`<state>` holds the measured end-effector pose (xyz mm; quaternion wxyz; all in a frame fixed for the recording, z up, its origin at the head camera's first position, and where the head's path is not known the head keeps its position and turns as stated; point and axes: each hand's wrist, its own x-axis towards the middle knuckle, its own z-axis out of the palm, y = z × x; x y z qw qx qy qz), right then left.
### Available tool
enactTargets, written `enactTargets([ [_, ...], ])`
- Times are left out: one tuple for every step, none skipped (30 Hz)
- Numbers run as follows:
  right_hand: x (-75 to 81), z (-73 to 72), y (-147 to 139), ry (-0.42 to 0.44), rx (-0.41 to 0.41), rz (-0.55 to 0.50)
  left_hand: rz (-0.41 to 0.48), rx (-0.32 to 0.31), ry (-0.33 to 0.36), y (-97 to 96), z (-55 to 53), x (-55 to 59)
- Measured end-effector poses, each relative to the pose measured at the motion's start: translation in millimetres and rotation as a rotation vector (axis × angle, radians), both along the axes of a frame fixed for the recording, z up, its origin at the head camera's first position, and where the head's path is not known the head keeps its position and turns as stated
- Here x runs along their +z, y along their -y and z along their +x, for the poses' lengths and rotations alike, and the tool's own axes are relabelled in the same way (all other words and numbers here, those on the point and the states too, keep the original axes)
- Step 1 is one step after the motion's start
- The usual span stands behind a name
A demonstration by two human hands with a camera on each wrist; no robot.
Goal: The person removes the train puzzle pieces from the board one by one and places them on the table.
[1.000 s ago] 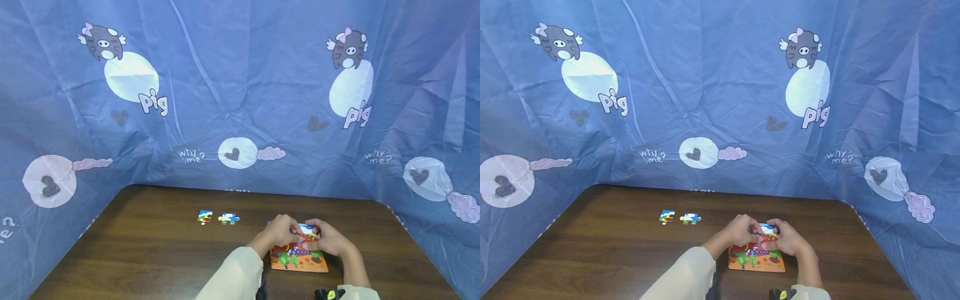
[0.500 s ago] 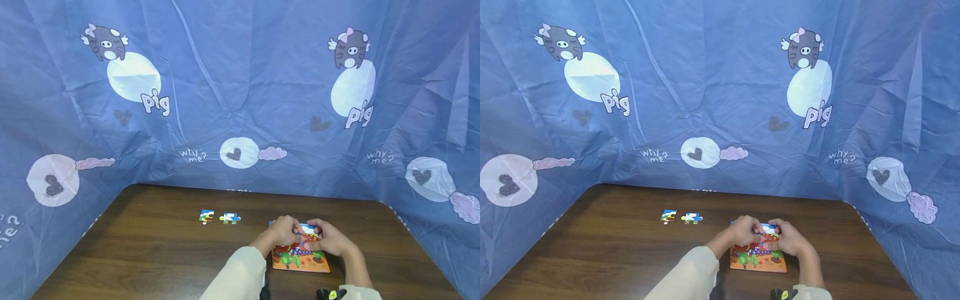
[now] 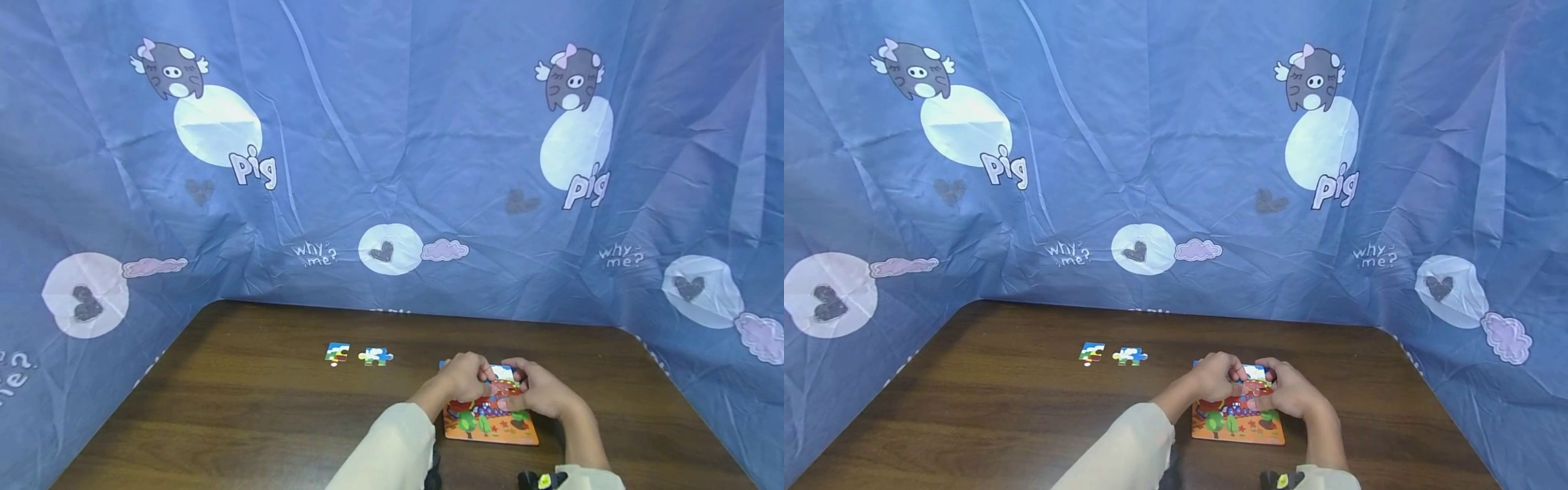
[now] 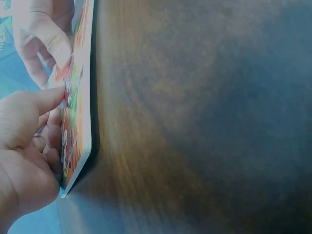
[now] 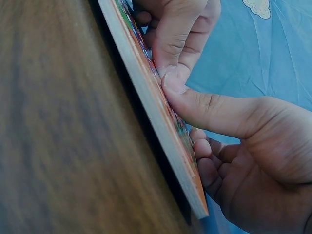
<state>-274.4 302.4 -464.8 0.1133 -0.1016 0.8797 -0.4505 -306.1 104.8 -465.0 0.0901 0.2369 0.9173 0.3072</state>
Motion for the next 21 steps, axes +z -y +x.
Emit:
enactTargets([
  [0.0,-0.3,0.3,0.000,-0.002,0.007,0.001,0.002,-0.001,0.2,0.1,0.0],
  [0.1,-0.4,0.5,0.001,-0.004,0.015,0.003,0.003,-0.002,0.3,0.3,0.2],
  [-0.1,-0.8,0.8,0.001,-0.007,0.022,0.005,0.005,0.000,0.3,0.4,0.1],
  [-0.3,-1.0,1.1,0.003,-0.012,0.031,0.009,0.007,0.002,0.2,0.3,-0.3],
  [-0.2,-1.1,1.4,0.003,-0.017,0.038,0.012,0.008,0.004,0.1,0.6,-0.2],
  [-0.1,-1.4,1.3,-0.001,-0.012,0.044,0.016,0.009,0.003,-0.2,0.7,-0.3],
  [-0.1,-1.5,1.0,-0.005,-0.009,0.050,0.019,0.010,0.003,-0.6,0.9,-0.3],
  [-0.1,-1.4,0.9,-0.004,-0.012,0.051,0.022,0.011,0.006,-1.1,1.0,-0.4],
  [-0.3,-1.5,0.8,-0.004,-0.016,0.052,0.024,0.013,0.005,-1.6,1.2,-0.7],
  [-0.2,-1.5,0.8,-0.003,-0.018,0.053,0.025,0.012,0.004,-1.9,1.6,-0.6],
  [0.1,-1.4,0.8,-0.003,-0.016,0.053,0.023,0.011,-0.003,-2.1,2.1,-0.5],
  [0.2,-1.5,0.7,-0.002,-0.017,0.051,0.020,0.011,-0.007,-2.4,2.4,-0.6],
  [0.2,-1.4,1.0,0.001,-0.024,0.051,0.016,0.011,-0.009,-2.6,2.6,-0.8],
  [0.3,-1.3,1.3,0.004,-0.030,0.049,0.012,0.010,-0.010,-2.5,2.9,-0.9],
  [0.4,-1.3,1.3,0.003,-0.025,0.051,0.007,0.007,-0.015,-2.2,3.3,-0.9],
  [0.6,-1.2,1.4,0.001,-0.021,0.053,0.003,0.005,-0.016,-2.0,3.3,-0.9],
  [0.9,-1.1,1.4,-0.001,-0.017,0.054,0.001,0.003,-0.020,-1.5,3.3,-1.0],
  [1.2,-1.2,1.6,0.003,-0.019,0.050,-0.001,0.000,-0.018,-0.8,3.3,-0.9],
  [1.6,-1.1,1.8,0.006,-0.019,0.050,0.002,-0.003,-0.019,0.0,3.1,-0.6],
  [1.8,-1.4,1.8,0.009,-0.019,0.049,0.006,-0.007,-0.017,0.9,2.7,-0.3],
  [2.0,-1.5,2.0,0.013,-0.020,0.047,0.016,-0.011,-0.012,1.8,2.2,0.0],
])
